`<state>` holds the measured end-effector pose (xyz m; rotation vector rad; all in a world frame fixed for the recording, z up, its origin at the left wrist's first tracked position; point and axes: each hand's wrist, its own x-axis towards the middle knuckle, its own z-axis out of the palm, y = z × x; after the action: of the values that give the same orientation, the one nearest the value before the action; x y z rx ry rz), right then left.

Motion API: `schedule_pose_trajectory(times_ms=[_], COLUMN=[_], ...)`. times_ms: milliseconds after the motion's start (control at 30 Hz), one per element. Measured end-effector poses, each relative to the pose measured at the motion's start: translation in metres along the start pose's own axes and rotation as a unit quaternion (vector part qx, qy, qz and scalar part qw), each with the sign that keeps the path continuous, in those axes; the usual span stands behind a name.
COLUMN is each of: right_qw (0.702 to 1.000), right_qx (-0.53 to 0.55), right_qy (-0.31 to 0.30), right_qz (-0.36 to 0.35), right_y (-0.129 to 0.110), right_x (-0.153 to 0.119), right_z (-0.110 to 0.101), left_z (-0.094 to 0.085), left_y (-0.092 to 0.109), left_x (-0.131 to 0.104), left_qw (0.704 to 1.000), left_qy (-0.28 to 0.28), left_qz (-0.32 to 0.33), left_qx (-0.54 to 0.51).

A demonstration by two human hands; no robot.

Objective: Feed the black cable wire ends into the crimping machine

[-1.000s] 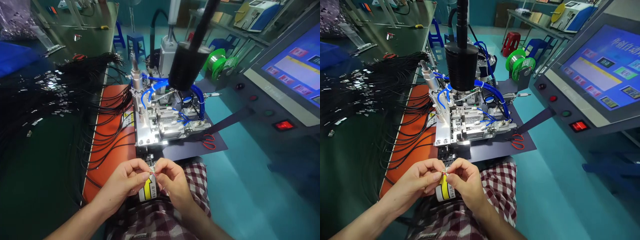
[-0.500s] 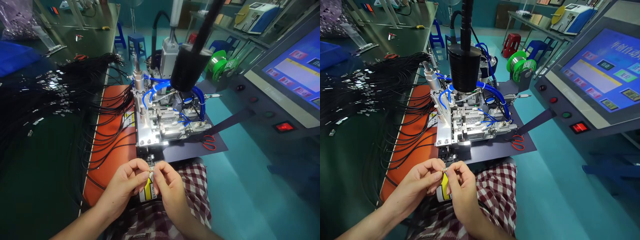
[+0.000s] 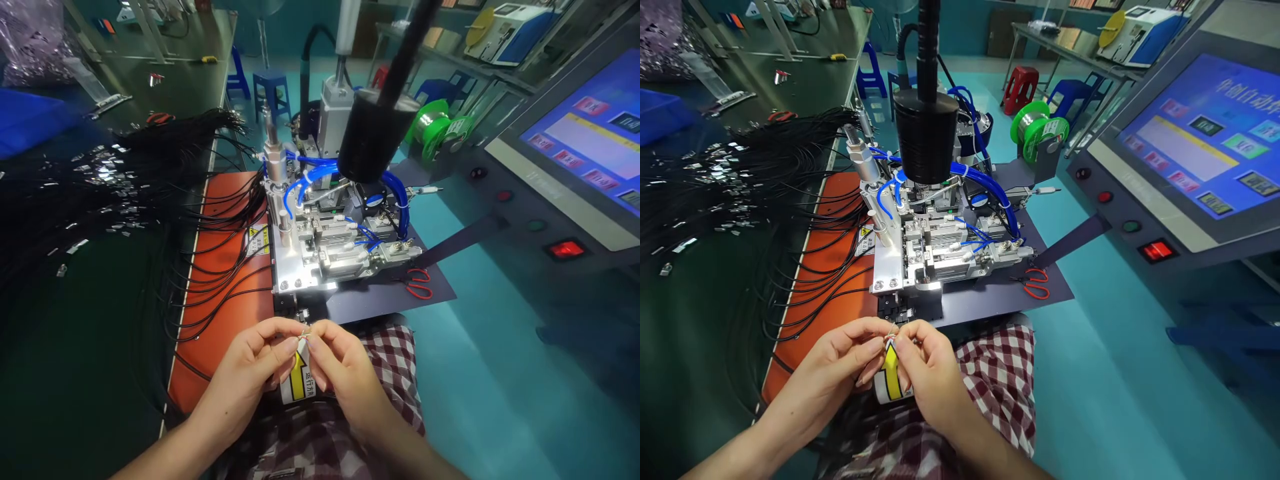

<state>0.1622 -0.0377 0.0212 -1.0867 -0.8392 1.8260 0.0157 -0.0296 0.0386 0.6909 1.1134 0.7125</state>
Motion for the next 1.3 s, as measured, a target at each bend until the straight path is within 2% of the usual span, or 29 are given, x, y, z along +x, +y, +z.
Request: schedule_pose_trajectory(times_ms=[167, 333, 500, 600, 733, 767, 833, 933, 1100, 1133, 1200, 1300], right_qw=[0.987, 0.939, 0.891, 0.840, 0.730, 0.711, 0.698, 0.712, 0.740, 0.753, 0.802, 0.892], right_qx=[-0.158, -0.334, -0.410, -0.474, -0.604, -0.622, -0.629, -0.600, -0.547, -0.533, -0.481, -0.361], right_qy=[0.003, 0.024, 0.087, 0.101, 0.084, 0.080, 0.082, 0.102, 0.143, 0.142, 0.135, 0.118], right_qz=[-0.020, -0.079, -0.173, -0.243, -0.308, -0.318, -0.334, -0.350, -0.363, -0.358, -0.327, -0.245], right_y=[-0.020, -0.034, -0.026, -0.023, -0.027, -0.028, -0.027, -0.018, 0.000, 0.002, 0.004, 0.005], right_x=[0.002, -0.001, -0.006, -0.009, -0.013, -0.014, -0.014, -0.011, -0.005, -0.004, -0.002, 0.002], right_z=[-0.012, -0.015, -0.004, -0.001, -0.001, -0.001, 0.000, 0.003, 0.006, 0.007, 0.007, 0.007], left_z=[0.002, 0.006, 0.009, 0.010, 0.011, 0.011, 0.011, 0.011, 0.009, 0.009, 0.008, 0.009], left_y=[0.007, 0.007, 0.002, 0.001, -0.001, -0.001, -0.001, -0.001, -0.004, -0.004, -0.005, -0.001], left_x=[0.000, -0.003, -0.004, -0.004, -0.004, -0.004, -0.004, -0.004, -0.001, 0.000, 0.000, -0.002], left_qw=[0.999, 0.996, 0.996, 0.991, 0.960, 0.952, 0.946, 0.960, 0.988, 0.990, 0.993, 0.993], left_qy=[0.000, 0.026, 0.057, 0.079, 0.118, 0.124, 0.132, 0.134, 0.119, 0.113, 0.091, 0.053], left_qz=[0.004, 0.048, 0.060, 0.098, 0.200, 0.217, 0.230, 0.195, 0.099, 0.086, 0.063, 0.038], left_qx=[0.047, 0.069, 0.027, 0.054, 0.158, 0.176, 0.186, 0.150, 0.026, 0.001, -0.048, -0.101])
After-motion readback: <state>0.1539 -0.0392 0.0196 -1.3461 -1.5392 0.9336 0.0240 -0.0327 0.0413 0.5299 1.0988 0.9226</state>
